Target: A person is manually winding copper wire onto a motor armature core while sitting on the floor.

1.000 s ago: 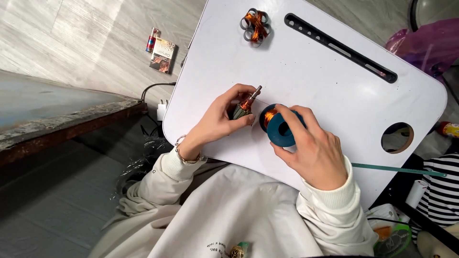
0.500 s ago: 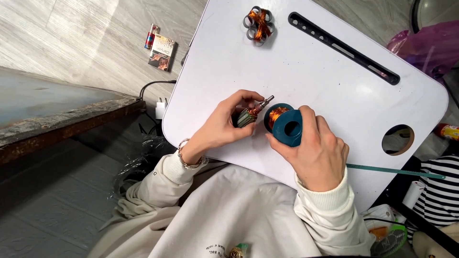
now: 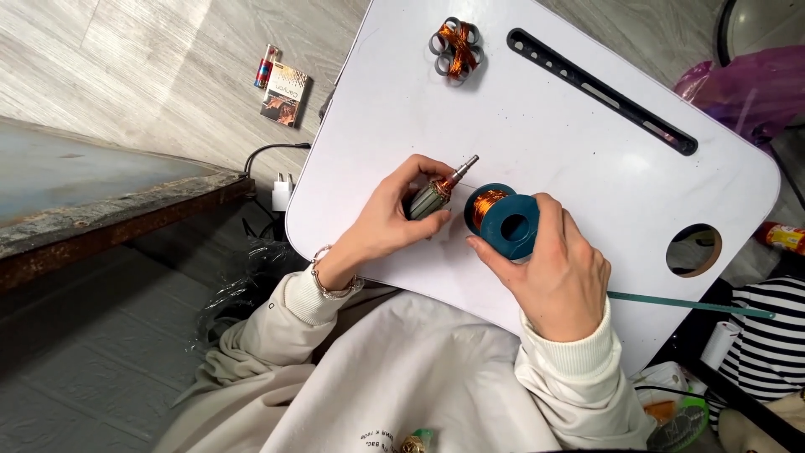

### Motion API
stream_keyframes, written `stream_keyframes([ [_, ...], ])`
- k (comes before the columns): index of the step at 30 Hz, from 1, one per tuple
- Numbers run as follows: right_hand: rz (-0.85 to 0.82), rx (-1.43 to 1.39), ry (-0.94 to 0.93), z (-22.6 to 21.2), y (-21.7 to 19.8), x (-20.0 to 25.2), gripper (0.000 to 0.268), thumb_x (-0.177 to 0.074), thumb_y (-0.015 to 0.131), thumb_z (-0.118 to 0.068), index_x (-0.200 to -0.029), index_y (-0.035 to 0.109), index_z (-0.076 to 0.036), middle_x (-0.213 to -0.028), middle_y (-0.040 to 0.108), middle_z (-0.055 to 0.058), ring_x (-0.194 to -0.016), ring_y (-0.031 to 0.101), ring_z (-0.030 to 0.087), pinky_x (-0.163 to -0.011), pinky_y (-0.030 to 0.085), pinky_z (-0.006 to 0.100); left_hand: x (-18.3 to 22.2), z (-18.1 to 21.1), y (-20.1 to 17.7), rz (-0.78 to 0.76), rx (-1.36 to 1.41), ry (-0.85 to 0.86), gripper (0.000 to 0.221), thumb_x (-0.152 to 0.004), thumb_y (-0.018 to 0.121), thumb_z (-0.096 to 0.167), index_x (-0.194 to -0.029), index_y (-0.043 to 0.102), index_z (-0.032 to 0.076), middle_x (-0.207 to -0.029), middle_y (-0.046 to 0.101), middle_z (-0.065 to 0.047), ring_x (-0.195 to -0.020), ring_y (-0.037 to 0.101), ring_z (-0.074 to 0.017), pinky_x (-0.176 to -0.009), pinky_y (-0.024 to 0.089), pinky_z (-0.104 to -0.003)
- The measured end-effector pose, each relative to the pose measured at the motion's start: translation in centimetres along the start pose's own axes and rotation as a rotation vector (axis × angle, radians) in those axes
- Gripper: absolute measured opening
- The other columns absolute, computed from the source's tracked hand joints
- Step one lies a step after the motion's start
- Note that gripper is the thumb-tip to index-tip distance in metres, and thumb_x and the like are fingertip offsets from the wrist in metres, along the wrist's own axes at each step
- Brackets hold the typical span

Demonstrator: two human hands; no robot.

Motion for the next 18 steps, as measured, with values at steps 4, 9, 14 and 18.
stream_keyframes([
  [4, 0.016, 0.010, -0.005, 0.0, -0.1, 0.2, 0.077, -0.078, 0.084, -0.055, -0.122, 0.057, 0.002, -0.090, 0.068, 0.024, -0.084, 0.073, 0.043, -0.070, 0.058, 0.051, 0.2, 0.6, 0.1, 0.013, 0.047, -0.031, 0.043, -0.080, 0.074, 0.001, -0.121, 0.061, -0.002, -0.097, 0.063, -0.018, -0.074, 0.070, -0.0263, -0.057, 0.063, -0.034],
  [9, 0.016, 0.052, -0.119, -1.5, -0.9, -0.2, 0.095, -0.069, 0.090, -0.045, -0.138, 0.050, 0.007, -0.112, 0.065, 0.022, -0.068, 0.069, 0.035, -0.050, 0.054, 0.042, 0.1, 1.7, 0.6, -0.058, 0.037, -0.117, 0.035, -0.097, 0.059, 0.014, -0.129, 0.056, 0.000, -0.110, 0.071, -0.014, -0.084, 0.072, -0.0187, -0.071, 0.062, -0.027],
  [14, -0.056, -0.035, -0.201, -2.1, -1.0, -0.2, 0.078, -0.068, 0.086, -0.022, -0.137, 0.056, -0.003, -0.132, 0.056, 0.017, -0.093, 0.067, 0.035, -0.069, 0.057, 0.042, 0.0, 1.9, 0.2, -0.021, 0.003, -0.059, 0.036, -0.096, 0.060, 0.016, -0.127, 0.057, -0.001, -0.099, 0.071, -0.013, -0.064, 0.059, -0.0105, -0.049, 0.050, -0.020],
  [18, -0.005, 0.058, -0.198, -2.0, -1.1, -0.1, 0.075, -0.066, 0.090, -0.025, -0.131, 0.060, -0.004, -0.110, 0.064, 0.013, -0.060, 0.066, 0.028, -0.050, 0.052, 0.038, 0.0, 2.3, 0.0, 0.035, -0.067, -0.049, 0.042, -0.087, 0.071, 0.010, -0.125, 0.056, 0.002, -0.098, 0.072, -0.012, -0.065, 0.061, -0.0094, -0.052, 0.048, -0.017],
])
Point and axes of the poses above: each hand's wrist, its own x-axis away from the middle knuckle, its own y-axis out of the palm, z = x × y, the point moved 10 cm from there along -x, towards the middle knuckle
